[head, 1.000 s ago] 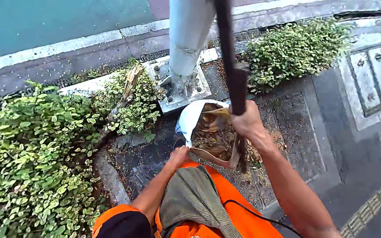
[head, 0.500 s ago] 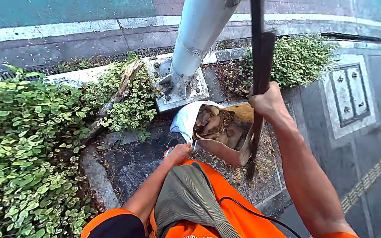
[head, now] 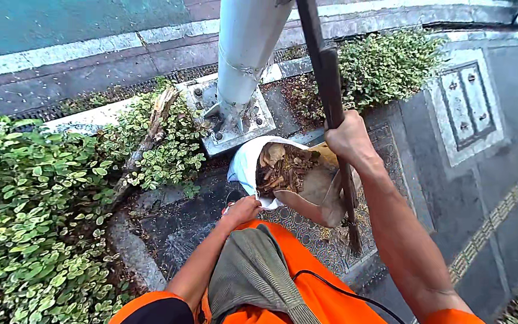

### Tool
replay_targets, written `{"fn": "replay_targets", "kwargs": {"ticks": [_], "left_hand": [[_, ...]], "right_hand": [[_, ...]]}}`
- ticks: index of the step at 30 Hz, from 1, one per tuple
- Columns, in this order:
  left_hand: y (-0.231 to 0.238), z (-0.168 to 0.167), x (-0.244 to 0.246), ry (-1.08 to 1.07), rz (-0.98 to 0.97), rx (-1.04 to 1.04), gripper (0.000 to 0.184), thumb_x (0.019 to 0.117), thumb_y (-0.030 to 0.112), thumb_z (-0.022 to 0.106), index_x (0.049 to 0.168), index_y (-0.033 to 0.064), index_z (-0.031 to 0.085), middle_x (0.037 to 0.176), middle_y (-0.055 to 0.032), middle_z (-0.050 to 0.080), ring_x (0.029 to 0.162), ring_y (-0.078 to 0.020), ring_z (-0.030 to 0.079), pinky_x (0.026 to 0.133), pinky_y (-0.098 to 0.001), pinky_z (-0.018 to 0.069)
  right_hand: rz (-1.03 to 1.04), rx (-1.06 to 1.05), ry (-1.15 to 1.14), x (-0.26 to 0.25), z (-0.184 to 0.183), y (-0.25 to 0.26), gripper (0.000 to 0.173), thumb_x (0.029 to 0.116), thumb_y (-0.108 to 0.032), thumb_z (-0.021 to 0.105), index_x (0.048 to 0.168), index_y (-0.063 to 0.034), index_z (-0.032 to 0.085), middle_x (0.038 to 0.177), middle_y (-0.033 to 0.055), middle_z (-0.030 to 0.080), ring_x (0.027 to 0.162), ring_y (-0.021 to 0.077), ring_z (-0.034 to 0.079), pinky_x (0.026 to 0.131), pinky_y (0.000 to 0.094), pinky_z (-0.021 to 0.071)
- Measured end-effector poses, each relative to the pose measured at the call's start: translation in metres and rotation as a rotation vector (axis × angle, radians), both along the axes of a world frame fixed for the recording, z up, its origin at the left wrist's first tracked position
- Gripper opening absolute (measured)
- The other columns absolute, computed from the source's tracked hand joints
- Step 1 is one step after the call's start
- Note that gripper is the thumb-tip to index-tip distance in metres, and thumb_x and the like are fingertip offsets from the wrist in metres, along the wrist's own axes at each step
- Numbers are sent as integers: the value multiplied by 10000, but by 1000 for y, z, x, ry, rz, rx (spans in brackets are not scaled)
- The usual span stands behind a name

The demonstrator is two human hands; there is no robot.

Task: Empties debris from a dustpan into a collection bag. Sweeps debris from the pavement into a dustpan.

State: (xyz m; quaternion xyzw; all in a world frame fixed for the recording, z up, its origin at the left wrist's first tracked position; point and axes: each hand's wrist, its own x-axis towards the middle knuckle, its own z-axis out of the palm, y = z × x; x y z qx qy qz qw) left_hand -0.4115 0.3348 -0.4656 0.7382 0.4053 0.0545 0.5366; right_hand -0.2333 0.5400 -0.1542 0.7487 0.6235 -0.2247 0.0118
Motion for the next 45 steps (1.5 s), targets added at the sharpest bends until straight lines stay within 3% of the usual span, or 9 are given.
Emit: {"fn": "replay_targets", "kwargs": {"ticks": [3, 8, 13, 18, 27, 31, 37, 41, 45], "left_hand": [[1, 10, 2, 105, 121, -111, 673, 1099, 501, 351, 910, -40, 704, 998, -243, 701, 1058, -393, 681, 979, -565, 517], [-2, 4, 3, 96, 317, -56, 309, 1031, 174, 494, 1129, -9, 724, 1164, -219, 697, 1140, -348, 674, 1040, -492, 521], [1, 6, 6, 10, 466, 27, 290, 976, 76, 515, 1158, -2, 727, 1128, -199, 697, 1061, -303, 689, 995, -443, 545], [8, 10, 6, 85, 603, 1, 350, 952, 73, 524, 1239, 10, 715, 1142, -189, 692, 1056, -286, 678, 979, -433, 543], [27, 60, 18, 444, 440, -197, 920, 809, 53, 712, 1625, 76, 290, 1604, -293, 319, 1160, -459, 641, 945, -575, 564], [48, 88, 34, 559, 449, 70, 678, 856, 139, 735, 1497, 74, 522, 1693, -282, 152, 1461, -558, 332, 1063, -776, 361], [144, 57, 63, 440, 217, 471, 338, 894, 69, 722, 1230, 37, 725, 1669, -262, 264, 1541, -563, 128, 1085, -904, 126], [196, 39, 83, 576, 136, 311, 507, 855, 68, 773, 1335, -26, 638, 1685, -263, 216, 1429, -599, 345, 1008, -834, 371], [213, 35, 102, 603, 125, 315, 494, 892, 90, 741, 1300, -128, 569, 1423, -351, 511, 1284, -550, 532, 991, -693, 495]], "right_hand": [[21, 47, 59, 8, 2, -19, 112, 833, -158, 635, 751, -94, 595, 599, 100, 561, 484, 269, 545, 412, 472, 386], [41, 154, 177, -26, 22, -14, 48, 832, -108, 672, 812, -96, 630, 689, 28, 583, 629, 171, 578, 567, 442, 462], [37, 156, 364, -41, -72, -34, 192, 820, -16, 670, 1012, -11, 671, 817, 134, 664, 750, 272, 658, 678, 512, 543], [52, 161, 462, -13, -129, -82, 131, 923, -78, 635, 1048, -62, 601, 762, 129, 622, 588, 266, 604, 487, 455, 500], [5, 151, 416, 44, -13, -57, 74, 885, -106, 643, 820, -77, 623, 683, 45, 575, 606, 172, 567, 562, 428, 473], [-140, 175, 476, 98, 45, -121, 63, 879, -175, 666, 901, -119, 647, 623, 64, 570, 440, 185, 505, 365, 380, 395], [-162, 397, 832, 184, 95, -218, 286, 687, -95, 705, 930, -204, 600, 772, -52, 576, 633, 90, 572, 557, 265, 514], [-149, 537, 984, 212, 92, -275, 256, 713, -89, 733, 910, -209, 621, 768, -62, 586, 656, 88, 592, 629, 271, 544], [-165, 625, 1002, 206, 75, -288, 212, 775, -113, 734, 911, -241, 631, 803, -99, 601, 699, 44, 593, 636, 230, 537]]}}
